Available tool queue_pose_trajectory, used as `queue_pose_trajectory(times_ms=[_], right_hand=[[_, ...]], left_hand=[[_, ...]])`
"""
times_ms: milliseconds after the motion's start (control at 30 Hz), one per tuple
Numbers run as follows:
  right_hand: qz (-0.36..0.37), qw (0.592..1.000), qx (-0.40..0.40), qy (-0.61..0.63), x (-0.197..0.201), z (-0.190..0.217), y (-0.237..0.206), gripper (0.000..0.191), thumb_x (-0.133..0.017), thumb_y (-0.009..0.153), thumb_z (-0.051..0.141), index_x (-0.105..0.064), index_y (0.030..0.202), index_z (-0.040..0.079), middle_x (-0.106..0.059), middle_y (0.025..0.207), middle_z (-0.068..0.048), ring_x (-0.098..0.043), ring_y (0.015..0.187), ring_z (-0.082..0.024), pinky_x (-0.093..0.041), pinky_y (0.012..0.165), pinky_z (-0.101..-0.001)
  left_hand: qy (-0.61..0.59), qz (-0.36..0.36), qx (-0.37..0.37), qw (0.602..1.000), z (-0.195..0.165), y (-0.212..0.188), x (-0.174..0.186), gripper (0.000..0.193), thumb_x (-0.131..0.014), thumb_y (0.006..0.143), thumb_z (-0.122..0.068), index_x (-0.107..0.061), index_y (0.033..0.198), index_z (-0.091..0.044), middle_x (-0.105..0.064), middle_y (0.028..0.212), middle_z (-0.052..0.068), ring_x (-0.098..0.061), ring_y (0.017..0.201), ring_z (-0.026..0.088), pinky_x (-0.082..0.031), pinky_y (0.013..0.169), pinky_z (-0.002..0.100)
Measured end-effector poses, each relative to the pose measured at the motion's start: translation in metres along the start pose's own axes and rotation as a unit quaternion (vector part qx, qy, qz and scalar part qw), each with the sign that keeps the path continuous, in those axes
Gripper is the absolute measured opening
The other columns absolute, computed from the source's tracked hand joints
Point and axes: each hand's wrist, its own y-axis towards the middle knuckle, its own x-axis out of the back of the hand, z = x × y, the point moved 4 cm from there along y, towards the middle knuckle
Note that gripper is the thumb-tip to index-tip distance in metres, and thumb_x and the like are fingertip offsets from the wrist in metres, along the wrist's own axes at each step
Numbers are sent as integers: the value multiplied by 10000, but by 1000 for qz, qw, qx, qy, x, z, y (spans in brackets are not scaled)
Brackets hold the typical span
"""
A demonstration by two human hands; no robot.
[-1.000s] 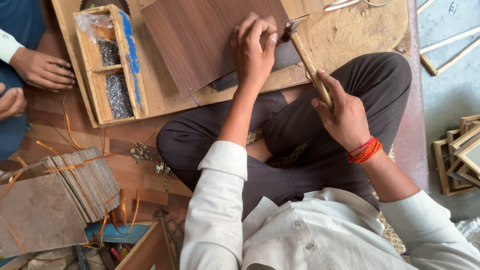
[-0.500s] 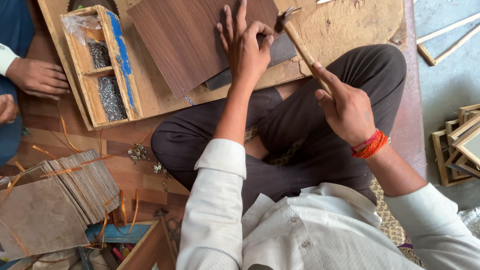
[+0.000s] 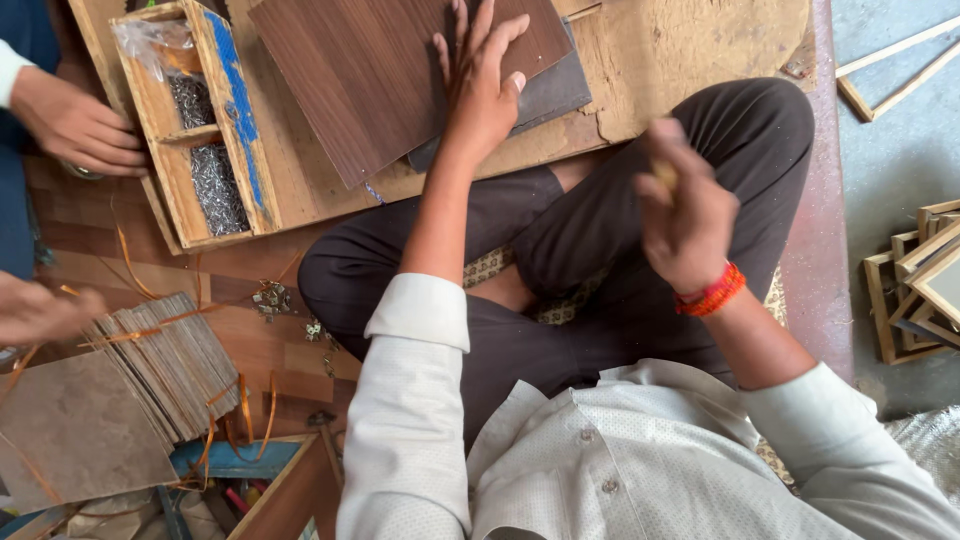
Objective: The person sits on the floor and assembles wooden frames by hammering nails into the corners. They repeatedly pick up frames, position them on a work surface, and use a hammer to secure the joints.
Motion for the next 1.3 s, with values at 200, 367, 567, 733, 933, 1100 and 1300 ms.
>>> queue_pose_trajectory(times_ms=[200,367,567,733,933,1100,1300], right_hand=[[52,996,-37,69,-11,-6,-5,437,-621,1083,-3,-508,1504,-14,-662,1408,-268,-685,1313,-380,-547,1117,-387],[220,957,-180,-63,-18,-8,-5,470,-645,1049,89,-565,1513,79,-723,1132,-235,-718,1092,-360,-564,954,-402],[45,998,-35,11,-2,13,3,305,-635,1085,52,-615,1381,-22,-704,1121,-220,-749,1017,-333,-602,871,-396],[204,969,-62,-124,-12,6,0,472,-682,1026,96,-608,1491,65,-716,973,-202,-714,808,-357,-561,703,-423],[119,991,8,-61,-12,4,-8,506,-633,1089,71,-490,1558,199,-659,904,-151,-675,753,-321,-540,666,-402],[184,975,-25,-120,-25,-11,-15,641,-671,991,103,-479,1593,208,-649,836,-120,-641,696,-336,-499,597,-436],[202,971,-40,-119,-29,-16,-16,635,-680,999,127,-481,1597,203,-625,804,-111,-626,672,-329,-482,579,-434]], left_hand=[[37,-3,-21,999,0,-6,-4,610,-742,953,-40,-559,1508,-212,-232,1705,87,-119,1605,357,-61,1317,589],[72,-7,-8,997,-2,-6,-2,579,-725,965,-66,-556,1498,-216,-251,1693,80,-135,1595,349,-62,1310,600],[55,0,9,998,-3,-8,0,586,-724,971,-77,-549,1515,-209,-257,1686,71,-137,1593,340,-59,1317,591],[57,-8,-4,998,-5,-6,2,605,-725,910,-44,-570,1472,-208,-281,1656,101,-150,1555,376,-55,1262,614],[51,-30,-16,998,-9,-9,8,554,-743,972,-86,-576,1489,-197,-343,1655,54,-205,1584,325,-87,1321,609],[45,-54,5,997,7,-13,26,496,-833,864,-170,-674,1333,-161,-522,1517,62,-388,1478,310,-149,1251,593],[203,-262,-59,942,105,-67,191,395,-626,856,165,-692,1175,-59,-669,1112,72,-642,1142,257,-516,1014,409]])
